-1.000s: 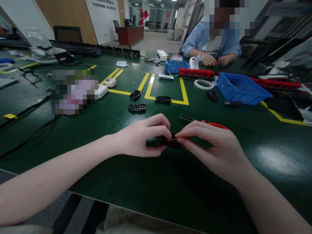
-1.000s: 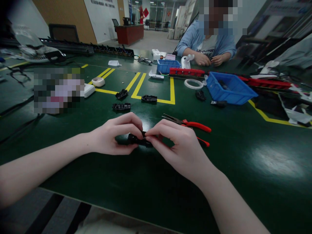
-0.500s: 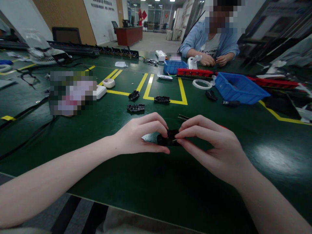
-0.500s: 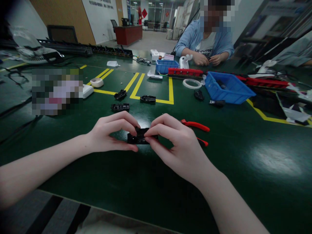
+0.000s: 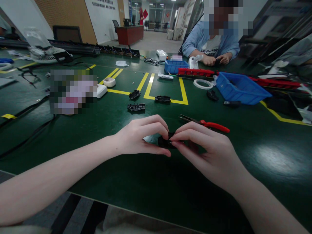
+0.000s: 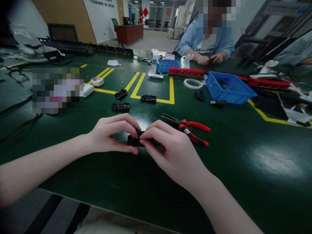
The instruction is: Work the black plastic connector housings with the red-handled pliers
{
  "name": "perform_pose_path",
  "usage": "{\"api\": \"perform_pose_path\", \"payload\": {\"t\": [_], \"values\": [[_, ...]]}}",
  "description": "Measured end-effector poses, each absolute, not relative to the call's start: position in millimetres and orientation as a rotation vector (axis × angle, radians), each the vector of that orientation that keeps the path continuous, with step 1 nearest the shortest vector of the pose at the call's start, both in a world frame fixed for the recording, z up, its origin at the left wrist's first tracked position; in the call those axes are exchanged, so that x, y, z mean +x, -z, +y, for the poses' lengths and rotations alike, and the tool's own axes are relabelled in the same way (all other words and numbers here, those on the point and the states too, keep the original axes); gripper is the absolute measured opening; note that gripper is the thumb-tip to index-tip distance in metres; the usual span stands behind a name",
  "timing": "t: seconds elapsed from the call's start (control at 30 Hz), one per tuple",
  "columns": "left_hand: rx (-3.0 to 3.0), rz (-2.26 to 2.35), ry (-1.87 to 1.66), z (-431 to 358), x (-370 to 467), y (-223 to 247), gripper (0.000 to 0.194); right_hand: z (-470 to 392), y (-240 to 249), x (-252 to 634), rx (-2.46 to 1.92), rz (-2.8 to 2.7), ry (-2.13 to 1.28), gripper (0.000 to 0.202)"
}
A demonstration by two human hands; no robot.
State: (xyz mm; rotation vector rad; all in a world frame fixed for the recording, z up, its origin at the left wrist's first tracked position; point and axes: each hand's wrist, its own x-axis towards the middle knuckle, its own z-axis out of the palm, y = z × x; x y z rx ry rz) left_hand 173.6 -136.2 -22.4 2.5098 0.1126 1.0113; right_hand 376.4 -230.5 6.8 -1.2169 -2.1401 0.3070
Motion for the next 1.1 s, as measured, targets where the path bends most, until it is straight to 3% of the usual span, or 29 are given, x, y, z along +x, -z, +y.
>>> {"api": "perform_pose_path", "payload": {"t": [0.43,0.83,1.1], "values": [[2.542,0.166,-0.935,-134.9,175.8,28.9,0.022,-229.1,3.2,376.7,-1.307,-2.305,-0.081,0.014],[2.575,0.41,-0.659,-128.6,178.9,32.1,0.021,-215.4,21.3,372.2,-1.45,-1.959,-0.519,0.011],[2.588,0.484,-0.683,-114.4,164.7,22.9,0.023,-228.1,0.6,417.5,-1.649,-1.97,-0.323,0.039]]}}
